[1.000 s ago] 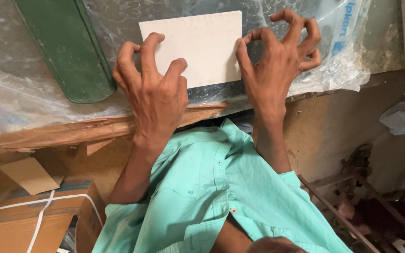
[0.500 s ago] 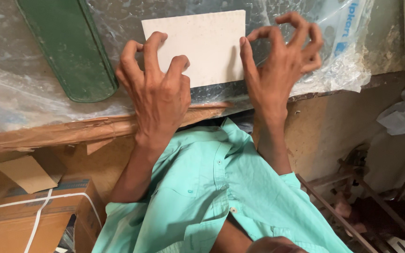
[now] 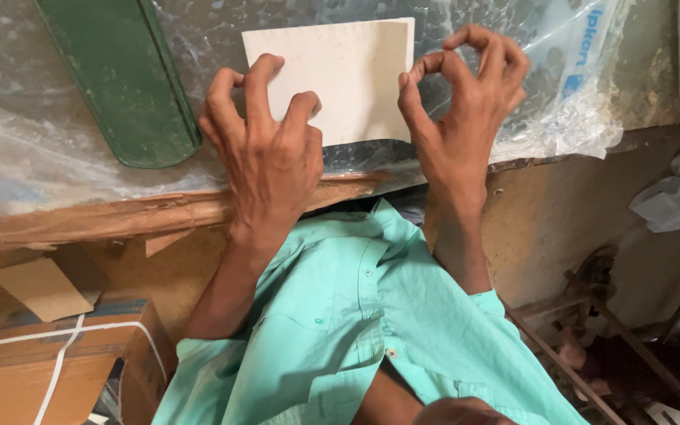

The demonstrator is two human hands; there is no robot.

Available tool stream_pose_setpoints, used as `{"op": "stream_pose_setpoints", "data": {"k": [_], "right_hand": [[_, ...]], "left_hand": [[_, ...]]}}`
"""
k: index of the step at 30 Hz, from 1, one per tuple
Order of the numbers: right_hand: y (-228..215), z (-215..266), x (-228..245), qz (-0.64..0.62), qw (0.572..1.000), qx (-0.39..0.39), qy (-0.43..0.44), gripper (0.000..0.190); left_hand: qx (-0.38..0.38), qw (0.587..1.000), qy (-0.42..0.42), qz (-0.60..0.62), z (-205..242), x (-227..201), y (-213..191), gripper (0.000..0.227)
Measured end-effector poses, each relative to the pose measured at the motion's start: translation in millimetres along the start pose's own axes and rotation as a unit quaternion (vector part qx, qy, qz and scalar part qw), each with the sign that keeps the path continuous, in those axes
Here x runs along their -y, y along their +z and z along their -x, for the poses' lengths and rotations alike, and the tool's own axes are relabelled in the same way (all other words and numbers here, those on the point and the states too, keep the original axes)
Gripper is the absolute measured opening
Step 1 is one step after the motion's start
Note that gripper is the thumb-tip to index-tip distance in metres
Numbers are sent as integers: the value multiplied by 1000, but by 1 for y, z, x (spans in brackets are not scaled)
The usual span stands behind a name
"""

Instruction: The person repeatedly folds a small white paper sheet in half, presses the crease with fingers, and unfolds it. The person repeats this folding and unfolding cycle several times on a plastic-covered work surface.

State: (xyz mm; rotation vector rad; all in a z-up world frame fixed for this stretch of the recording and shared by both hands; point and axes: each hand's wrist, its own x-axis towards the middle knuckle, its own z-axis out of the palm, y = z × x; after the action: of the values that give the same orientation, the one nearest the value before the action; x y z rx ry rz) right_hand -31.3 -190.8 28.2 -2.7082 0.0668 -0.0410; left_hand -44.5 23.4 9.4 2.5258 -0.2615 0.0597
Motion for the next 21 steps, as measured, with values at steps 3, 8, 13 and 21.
{"op": "stream_pose_setpoints", "data": {"k": [3, 8, 13, 21], "right_hand": [[-5, -9, 23, -190, 980, 48, 8, 14], [17, -24, 73, -227, 964, 73, -117, 21], [20, -8, 64, -172, 981, 84, -34, 50], [8, -42, 44, -182, 927, 326, 32, 28]], "left_hand": [[-12, 1000, -3, 15, 0, -1, -8, 19], [-121, 989, -71, 46, 5, 8, -35, 30], [-163, 981, -91, 51, 10, 24, -55, 38], [-190, 977, -99, 27, 13, 36, -51, 37]]}}
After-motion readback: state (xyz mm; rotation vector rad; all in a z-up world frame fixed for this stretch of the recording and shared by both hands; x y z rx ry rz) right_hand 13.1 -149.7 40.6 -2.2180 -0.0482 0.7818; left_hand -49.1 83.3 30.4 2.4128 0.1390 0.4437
